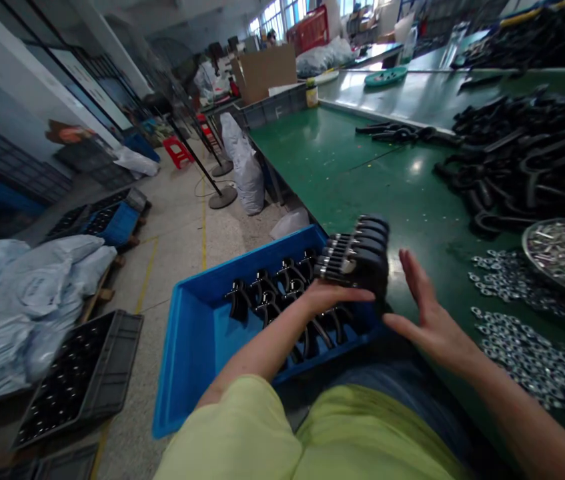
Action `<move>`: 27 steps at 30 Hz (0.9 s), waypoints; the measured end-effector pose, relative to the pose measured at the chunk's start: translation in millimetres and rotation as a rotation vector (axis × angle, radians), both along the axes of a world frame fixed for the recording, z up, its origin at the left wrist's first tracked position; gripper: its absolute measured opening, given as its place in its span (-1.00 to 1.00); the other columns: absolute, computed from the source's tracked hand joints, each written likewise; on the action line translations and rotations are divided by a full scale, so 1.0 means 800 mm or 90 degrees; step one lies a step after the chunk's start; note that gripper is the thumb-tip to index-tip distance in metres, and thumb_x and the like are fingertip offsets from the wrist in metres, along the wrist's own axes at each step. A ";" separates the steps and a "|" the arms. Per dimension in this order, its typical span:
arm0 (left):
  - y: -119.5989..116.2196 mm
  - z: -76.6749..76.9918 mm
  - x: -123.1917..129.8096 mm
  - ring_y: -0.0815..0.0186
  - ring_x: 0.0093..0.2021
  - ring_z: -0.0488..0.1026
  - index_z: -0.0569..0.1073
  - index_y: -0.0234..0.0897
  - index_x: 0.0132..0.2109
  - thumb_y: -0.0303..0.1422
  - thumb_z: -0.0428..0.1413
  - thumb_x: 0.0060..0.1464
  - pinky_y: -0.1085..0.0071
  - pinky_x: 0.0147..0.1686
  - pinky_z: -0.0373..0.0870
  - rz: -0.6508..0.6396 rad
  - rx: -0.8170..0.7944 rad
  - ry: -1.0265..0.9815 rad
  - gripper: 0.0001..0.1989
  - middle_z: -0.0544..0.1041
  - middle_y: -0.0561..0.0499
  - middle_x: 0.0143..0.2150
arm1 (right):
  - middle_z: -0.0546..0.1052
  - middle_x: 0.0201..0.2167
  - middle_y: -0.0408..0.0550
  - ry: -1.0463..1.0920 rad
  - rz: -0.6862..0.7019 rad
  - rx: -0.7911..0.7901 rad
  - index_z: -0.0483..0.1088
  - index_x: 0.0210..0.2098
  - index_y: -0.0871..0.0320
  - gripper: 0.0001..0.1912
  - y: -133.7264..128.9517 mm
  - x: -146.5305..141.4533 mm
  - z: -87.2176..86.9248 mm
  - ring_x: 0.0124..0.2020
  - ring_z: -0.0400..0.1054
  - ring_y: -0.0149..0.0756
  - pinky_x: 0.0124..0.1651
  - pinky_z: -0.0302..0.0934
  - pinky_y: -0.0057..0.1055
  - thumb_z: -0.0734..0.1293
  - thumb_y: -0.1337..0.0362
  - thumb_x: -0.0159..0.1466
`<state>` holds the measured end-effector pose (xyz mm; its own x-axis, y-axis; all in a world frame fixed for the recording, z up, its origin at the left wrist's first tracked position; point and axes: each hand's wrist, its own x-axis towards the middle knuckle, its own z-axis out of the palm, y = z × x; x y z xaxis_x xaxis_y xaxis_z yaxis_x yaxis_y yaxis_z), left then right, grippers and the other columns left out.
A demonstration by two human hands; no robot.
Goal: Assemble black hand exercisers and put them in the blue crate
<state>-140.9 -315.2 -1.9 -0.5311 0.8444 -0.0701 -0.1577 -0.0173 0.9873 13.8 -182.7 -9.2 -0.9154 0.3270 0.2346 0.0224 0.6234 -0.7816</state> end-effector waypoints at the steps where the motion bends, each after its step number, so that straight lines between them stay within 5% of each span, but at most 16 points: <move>1: -0.031 -0.004 -0.019 0.08 0.06 0.39 0.52 -0.29 -0.08 -0.32 0.38 -0.39 0.09 0.16 0.19 0.078 0.006 -0.020 -0.41 0.55 -0.02 -0.07 | -0.20 0.38 0.02 -0.017 0.013 0.031 -0.39 0.35 0.01 -0.09 -0.003 -0.001 -0.002 0.34 -0.22 -0.02 0.28 -0.14 0.01 0.24 -0.01 0.21; 5: -0.172 -0.035 -0.093 0.15 -0.11 0.49 0.52 -0.35 -0.14 -0.39 0.38 -0.43 0.27 0.00 0.36 0.393 -0.099 -0.179 -0.44 0.58 -0.04 -0.17 | -0.05 0.35 0.11 -0.052 -0.036 0.124 -0.28 0.35 0.08 -0.15 0.006 0.007 -0.036 0.32 -0.13 -0.02 0.27 -0.08 0.01 0.24 0.01 0.23; 9: -0.305 -0.084 -0.112 0.29 -0.29 0.52 0.50 -0.38 -0.26 -0.49 0.34 -0.33 0.44 -0.20 0.40 0.470 -0.225 -0.246 -0.63 0.59 -0.01 -0.34 | 0.07 0.30 0.16 -0.059 -0.059 0.215 -0.21 0.34 0.14 -0.18 0.021 0.018 -0.071 0.32 -0.12 0.01 0.24 -0.02 0.03 0.22 0.02 0.24; 12: -0.365 -0.134 -0.088 0.34 -0.49 0.48 0.49 -0.41 -0.34 -0.45 0.34 -0.29 0.48 -0.45 0.36 0.470 -0.346 -0.325 -0.71 0.56 0.00 -0.48 | 0.16 0.26 0.17 -0.053 -0.063 0.264 -0.18 0.33 0.16 -0.21 0.020 0.018 -0.077 0.29 -0.04 0.03 0.23 0.02 0.02 0.21 0.02 0.25; 16: -0.388 -0.200 -0.063 0.32 -0.59 0.43 0.48 -0.41 -0.39 -0.30 0.36 -0.30 0.47 -0.58 0.29 0.426 -0.457 -0.428 -0.67 0.53 -0.01 -0.54 | 0.20 0.23 0.20 -0.059 -0.072 0.297 -0.13 0.33 0.18 -0.24 0.016 0.016 -0.075 0.26 0.03 0.06 0.20 0.06 0.03 0.20 0.03 0.25; 19: -0.381 -0.234 -0.072 0.27 -0.57 0.45 0.49 -0.41 -0.39 -0.22 0.36 -0.30 0.42 -0.54 0.35 0.388 -0.485 -0.482 -0.63 0.53 -0.04 -0.53 | 0.19 0.23 0.21 -0.072 -0.080 0.298 -0.12 0.32 0.18 -0.24 0.016 0.016 -0.077 0.25 0.05 0.05 0.20 0.07 0.02 0.19 0.01 0.25; 27: -0.361 -0.263 -0.127 0.22 -0.41 0.52 0.49 -0.39 -0.34 -0.22 0.25 -0.10 0.38 -0.33 0.44 0.378 -0.423 -0.504 -0.71 0.57 -0.07 -0.46 | 0.18 0.24 0.19 -0.108 -0.112 0.297 -0.07 0.31 0.18 -0.25 0.014 0.016 -0.079 0.25 0.06 0.02 0.22 0.04 -0.02 0.18 -0.03 0.25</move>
